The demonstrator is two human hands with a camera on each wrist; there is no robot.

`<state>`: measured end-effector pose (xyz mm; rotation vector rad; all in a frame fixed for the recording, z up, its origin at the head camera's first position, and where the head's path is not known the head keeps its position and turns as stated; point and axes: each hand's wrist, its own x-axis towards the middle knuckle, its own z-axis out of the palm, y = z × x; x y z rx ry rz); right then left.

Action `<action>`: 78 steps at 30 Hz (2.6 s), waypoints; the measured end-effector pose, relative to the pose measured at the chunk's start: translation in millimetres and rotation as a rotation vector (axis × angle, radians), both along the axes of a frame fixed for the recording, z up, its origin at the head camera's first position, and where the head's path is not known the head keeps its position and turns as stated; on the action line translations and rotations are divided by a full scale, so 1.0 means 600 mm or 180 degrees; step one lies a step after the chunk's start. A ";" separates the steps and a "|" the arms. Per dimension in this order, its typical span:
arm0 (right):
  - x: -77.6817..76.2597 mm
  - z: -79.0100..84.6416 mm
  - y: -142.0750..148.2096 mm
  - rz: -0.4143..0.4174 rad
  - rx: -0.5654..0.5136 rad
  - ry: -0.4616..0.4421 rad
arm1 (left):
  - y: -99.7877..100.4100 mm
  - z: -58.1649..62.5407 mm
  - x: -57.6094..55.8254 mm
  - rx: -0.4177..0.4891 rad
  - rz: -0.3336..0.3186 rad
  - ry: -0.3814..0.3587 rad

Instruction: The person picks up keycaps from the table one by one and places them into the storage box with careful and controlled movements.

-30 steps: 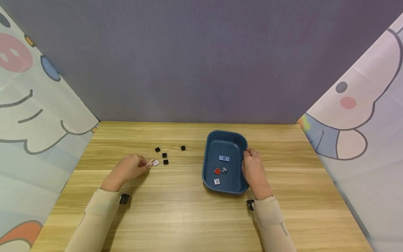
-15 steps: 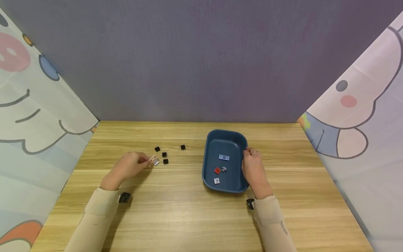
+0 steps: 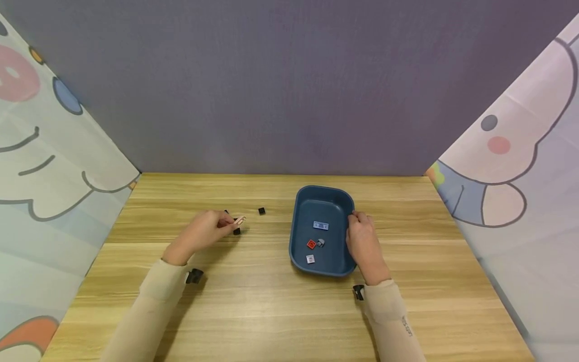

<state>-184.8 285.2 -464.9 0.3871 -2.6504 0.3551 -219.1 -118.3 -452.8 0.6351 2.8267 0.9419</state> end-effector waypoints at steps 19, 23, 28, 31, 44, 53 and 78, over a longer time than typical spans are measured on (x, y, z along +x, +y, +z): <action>0.002 0.003 -0.003 -0.0083 -0.0028 -0.0115 | 0.207 0.067 -0.048 -0.0410 -0.0937 0.0571; 0.001 0.003 -0.003 -0.0104 -0.0033 -0.0146 | 0.250 0.063 -0.053 -0.0471 -0.1208 0.0567; 0.000 0.005 -0.003 -0.0122 -0.0030 -0.0136 | 0.287 0.056 -0.054 -0.0551 -0.1417 0.0572; 0.002 0.006 -0.003 -0.0136 -0.0027 -0.0174 | 0.297 0.055 -0.051 -0.0570 -0.1428 0.0545; 0.001 0.004 -0.003 -0.0086 -0.0004 -0.0077 | 0.297 0.044 -0.046 -0.0564 -0.1449 0.0509; 0.003 0.004 -0.003 -0.0094 0.0023 -0.0099 | 0.267 0.049 -0.034 -0.0292 -0.1434 0.0310; -0.002 0.005 -0.001 -0.0002 0.0035 0.0041 | 0.004 0.047 0.021 -0.0050 -0.0163 0.0213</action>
